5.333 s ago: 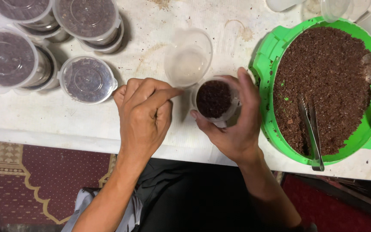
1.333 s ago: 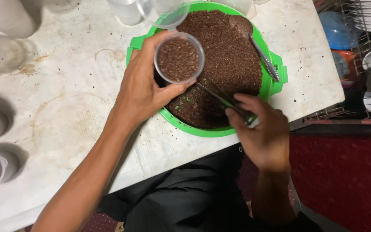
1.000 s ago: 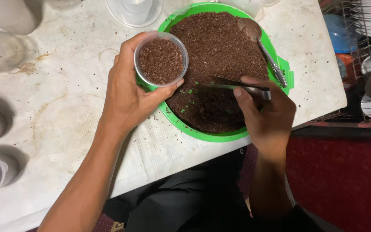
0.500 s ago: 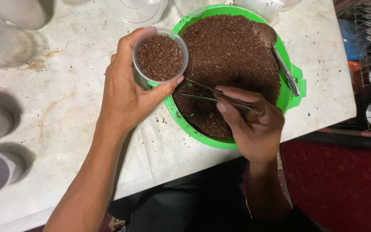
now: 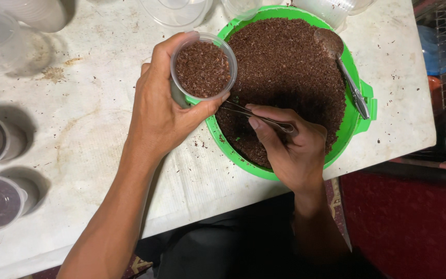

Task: The person scoops a dark brown granular material from a green tray into small clear plastic cups using metal tongs. The person fills each cup and places it on the table, repeating the process for several cups.

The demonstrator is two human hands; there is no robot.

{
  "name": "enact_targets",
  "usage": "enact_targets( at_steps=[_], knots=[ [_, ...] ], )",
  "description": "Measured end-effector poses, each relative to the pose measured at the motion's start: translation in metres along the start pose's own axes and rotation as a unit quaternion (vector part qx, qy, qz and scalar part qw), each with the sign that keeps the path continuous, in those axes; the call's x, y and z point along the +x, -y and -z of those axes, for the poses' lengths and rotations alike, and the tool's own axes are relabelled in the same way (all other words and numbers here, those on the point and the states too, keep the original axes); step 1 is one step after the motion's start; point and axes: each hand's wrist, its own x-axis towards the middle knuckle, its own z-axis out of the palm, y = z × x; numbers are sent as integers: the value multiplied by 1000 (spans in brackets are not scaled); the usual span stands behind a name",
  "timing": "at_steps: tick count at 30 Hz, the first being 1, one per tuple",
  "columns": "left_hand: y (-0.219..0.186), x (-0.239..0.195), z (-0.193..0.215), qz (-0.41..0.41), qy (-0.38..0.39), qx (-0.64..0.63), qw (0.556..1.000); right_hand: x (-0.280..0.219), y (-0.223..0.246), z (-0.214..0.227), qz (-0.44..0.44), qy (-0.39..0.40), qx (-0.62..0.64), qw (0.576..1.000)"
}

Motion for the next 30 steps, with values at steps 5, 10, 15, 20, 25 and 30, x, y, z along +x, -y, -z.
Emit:
enact_targets(
  at_steps=[5, 10, 15, 20, 25, 30],
  knots=[
    [0, -1, -3, 3, 11, -6, 1000, -4, -3, -4, -30, -44, 28, 998],
    [2, -2, -6, -5, 28, -17, 999, -7, -7, 12, -61, -112, 22, 992],
    [3, -7, -12, -5, 74, -33, 997, -5, -13, 46, -18, -265, 71, 961],
    [-1, -12, -19, -59, 106, -68, 990, -12, -15, 54, 62, -270, 152, 949],
    [-12, -13, -18, -53, 152, -73, 984, -15, -24, 46, 98, -245, 178, 948],
    [-11, -14, -20, -61, 161, -77, 982, -22, -21, 47, 90, -203, 77, 972]
  ],
)
